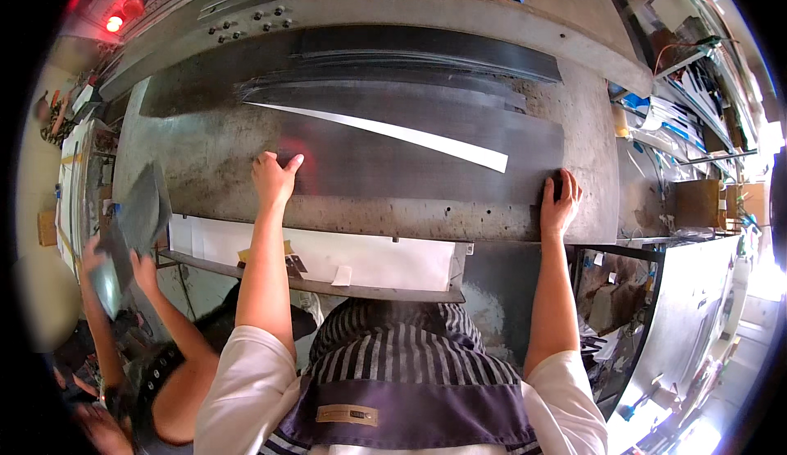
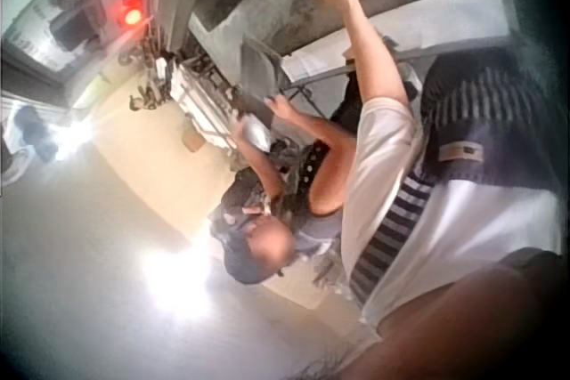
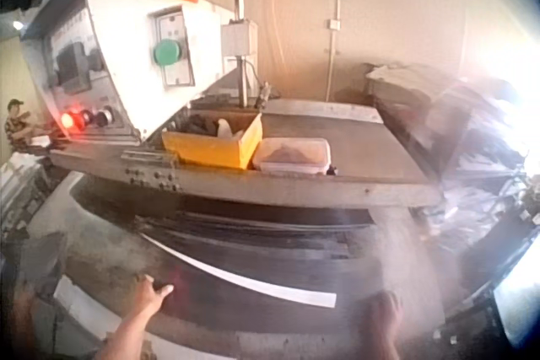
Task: The person removes a blue protective film from a stack of metal sheets and places them on a workbench. They then repeatedly align and place white paper strips between the metal sheets, adjusting their positions by hand.
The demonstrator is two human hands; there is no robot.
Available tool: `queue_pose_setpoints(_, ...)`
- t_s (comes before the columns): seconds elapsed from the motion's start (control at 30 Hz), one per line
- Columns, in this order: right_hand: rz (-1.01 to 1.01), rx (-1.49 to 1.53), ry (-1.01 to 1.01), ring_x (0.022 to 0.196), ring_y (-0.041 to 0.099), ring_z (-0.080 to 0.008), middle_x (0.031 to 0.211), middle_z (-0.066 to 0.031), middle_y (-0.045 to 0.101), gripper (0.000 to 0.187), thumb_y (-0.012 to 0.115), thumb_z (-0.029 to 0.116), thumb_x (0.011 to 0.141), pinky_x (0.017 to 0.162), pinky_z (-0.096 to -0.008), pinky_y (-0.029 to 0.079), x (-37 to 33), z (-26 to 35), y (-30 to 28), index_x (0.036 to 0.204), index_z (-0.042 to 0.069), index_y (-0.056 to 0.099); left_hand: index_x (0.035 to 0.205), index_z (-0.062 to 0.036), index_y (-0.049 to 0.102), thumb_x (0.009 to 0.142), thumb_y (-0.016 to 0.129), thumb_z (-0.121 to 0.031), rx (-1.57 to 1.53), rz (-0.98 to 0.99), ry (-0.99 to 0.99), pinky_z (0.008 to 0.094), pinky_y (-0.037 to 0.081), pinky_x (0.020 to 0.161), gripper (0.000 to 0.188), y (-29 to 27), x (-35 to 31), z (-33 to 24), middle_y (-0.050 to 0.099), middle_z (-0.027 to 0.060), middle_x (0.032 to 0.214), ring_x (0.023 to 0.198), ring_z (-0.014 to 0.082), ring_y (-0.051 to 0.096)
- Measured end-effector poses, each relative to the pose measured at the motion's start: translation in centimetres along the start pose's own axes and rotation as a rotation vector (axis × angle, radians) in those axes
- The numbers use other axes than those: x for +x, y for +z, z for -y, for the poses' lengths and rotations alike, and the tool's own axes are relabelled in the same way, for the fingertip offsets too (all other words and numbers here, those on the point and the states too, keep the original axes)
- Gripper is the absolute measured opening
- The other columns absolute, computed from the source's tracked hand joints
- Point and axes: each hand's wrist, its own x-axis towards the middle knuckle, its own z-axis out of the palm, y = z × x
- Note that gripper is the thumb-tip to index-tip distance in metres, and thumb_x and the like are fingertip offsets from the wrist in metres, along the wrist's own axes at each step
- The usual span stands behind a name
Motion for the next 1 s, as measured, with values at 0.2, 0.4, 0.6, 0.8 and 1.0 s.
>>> queue_pose_setpoints(0.2,0.002,0.017,0.017,0.114,0.052,-0.0356,0.124,-0.0144,0.061,0.036,0.066,0.020,0.089,0.100,-0.0438,0.043,0.1,0.1,0.3,0.118,0.001,0.062,0.125,0.0006,0.053,0.080,0.076,-0.048,-0.047,-0.160,-0.031,0.0503,0.041,0.098,0.070,-0.3,-0.6,-0.6,0.053,0.0234,0.122,0.114,0.0406,0.051)
queue_pose_setpoints(0.4,0.054,0.245,0.049,0.119,0.050,-0.0363,0.132,-0.0155,0.055,0.038,0.062,0.014,0.086,0.102,-0.0446,0.042,-0.1,-0.5,-1.1,0.122,0.002,0.061,0.136,-0.0166,0.050,0.074,0.077,-0.017,-0.054,0.184,0.823,0.0486,0.034,0.111,0.068,-3.0,-9.4,-11.0,0.041,0.0077,0.143,0.132,0.0317,0.042)
queue_pose_setpoints(0.6,0.316,0.088,-0.404,0.128,0.045,-0.0365,0.138,-0.0132,0.050,0.058,0.055,-0.006,0.072,0.104,-0.0465,0.042,-0.3,-0.4,-5.1,0.128,0.008,0.061,0.137,-0.0140,0.051,0.080,0.062,0.000,0.201,0.201,0.959,0.0442,0.038,0.110,0.060,-0.9,-9.0,-10.8,0.043,0.0083,0.146,0.132,0.0281,0.044)
queue_pose_setpoints(0.8,0.274,-0.058,-0.519,0.125,0.048,-0.0327,0.134,-0.0097,0.054,0.045,0.061,0.005,0.076,0.109,-0.0506,0.035,-1.8,-1.6,-5.7,0.120,0.011,0.065,0.132,-0.0065,0.055,0.085,0.060,-0.005,0.174,-0.024,1.068,0.0435,0.043,0.105,0.047,-0.6,-10.4,-9.6,0.050,0.0101,0.142,0.126,0.0282,0.050)
queue_pose_setpoints(1.0,0.409,0.075,-0.448,0.125,0.046,-0.0345,0.138,-0.0123,0.050,0.048,0.062,0.007,0.077,0.109,-0.0532,0.033,-4.0,-0.2,-7.8,0.125,0.008,0.061,0.130,-0.0094,0.058,0.086,0.066,-0.018,0.031,0.087,0.921,0.0462,0.040,0.106,0.046,-0.9,-13.7,-8.5,0.048,0.0111,0.142,0.126,0.0309,0.051)
